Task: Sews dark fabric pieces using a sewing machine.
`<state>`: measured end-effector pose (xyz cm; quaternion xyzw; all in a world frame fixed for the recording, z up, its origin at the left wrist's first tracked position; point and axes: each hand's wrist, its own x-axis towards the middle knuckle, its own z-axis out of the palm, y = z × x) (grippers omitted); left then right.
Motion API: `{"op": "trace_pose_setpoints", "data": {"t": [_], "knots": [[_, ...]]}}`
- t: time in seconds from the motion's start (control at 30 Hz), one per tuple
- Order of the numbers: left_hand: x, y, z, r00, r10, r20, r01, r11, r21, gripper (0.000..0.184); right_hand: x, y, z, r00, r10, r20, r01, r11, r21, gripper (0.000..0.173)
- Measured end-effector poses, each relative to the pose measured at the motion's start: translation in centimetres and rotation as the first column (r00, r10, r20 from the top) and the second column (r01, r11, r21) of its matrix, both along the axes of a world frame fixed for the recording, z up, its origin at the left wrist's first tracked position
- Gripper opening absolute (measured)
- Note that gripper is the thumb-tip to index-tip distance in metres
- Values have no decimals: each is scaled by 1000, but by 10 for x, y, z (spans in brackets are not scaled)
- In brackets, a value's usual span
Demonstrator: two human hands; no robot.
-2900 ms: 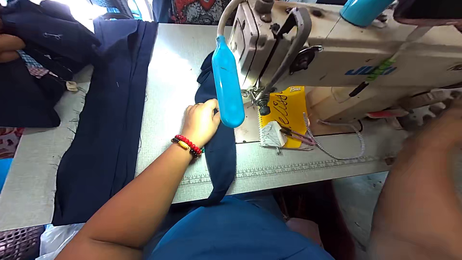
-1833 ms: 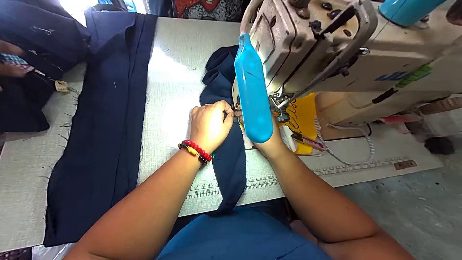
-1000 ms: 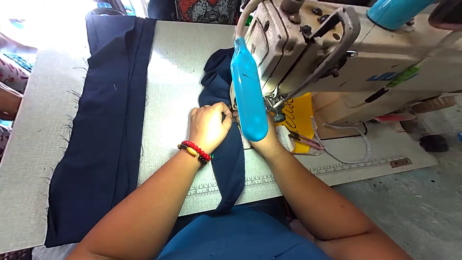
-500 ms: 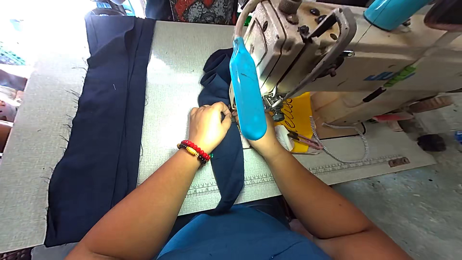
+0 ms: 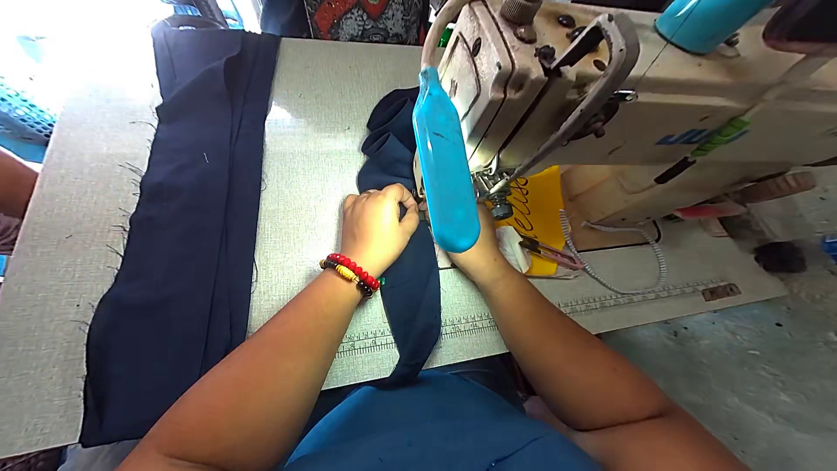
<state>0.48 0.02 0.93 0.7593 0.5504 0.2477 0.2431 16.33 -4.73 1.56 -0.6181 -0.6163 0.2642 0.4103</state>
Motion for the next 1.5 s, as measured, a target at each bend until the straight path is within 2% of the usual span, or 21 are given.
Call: {"op": "trace_pose_setpoints", "data": {"t": [0.37, 0.77, 0.97, 1.5], "knots": [[0, 1, -2, 1000, 7, 24, -7, 1000, 17, 22, -4, 2, 2, 1000, -17, -2, 17, 999, 51, 12], [2, 1, -5, 1000, 19, -2, -19, 999, 41, 22, 0, -1, 0, 1000, 0, 8, 0, 999, 37, 19], [1, 0, -3, 1000, 13, 5, -13, 1000, 21, 23, -1, 1, 0, 1000, 4, 3, -4, 996, 86, 16], [2, 0, -2, 999, 18, -34, -18, 1000, 23, 23, -1, -1, 0, 999, 12, -33, -9, 998, 65, 20]]}}
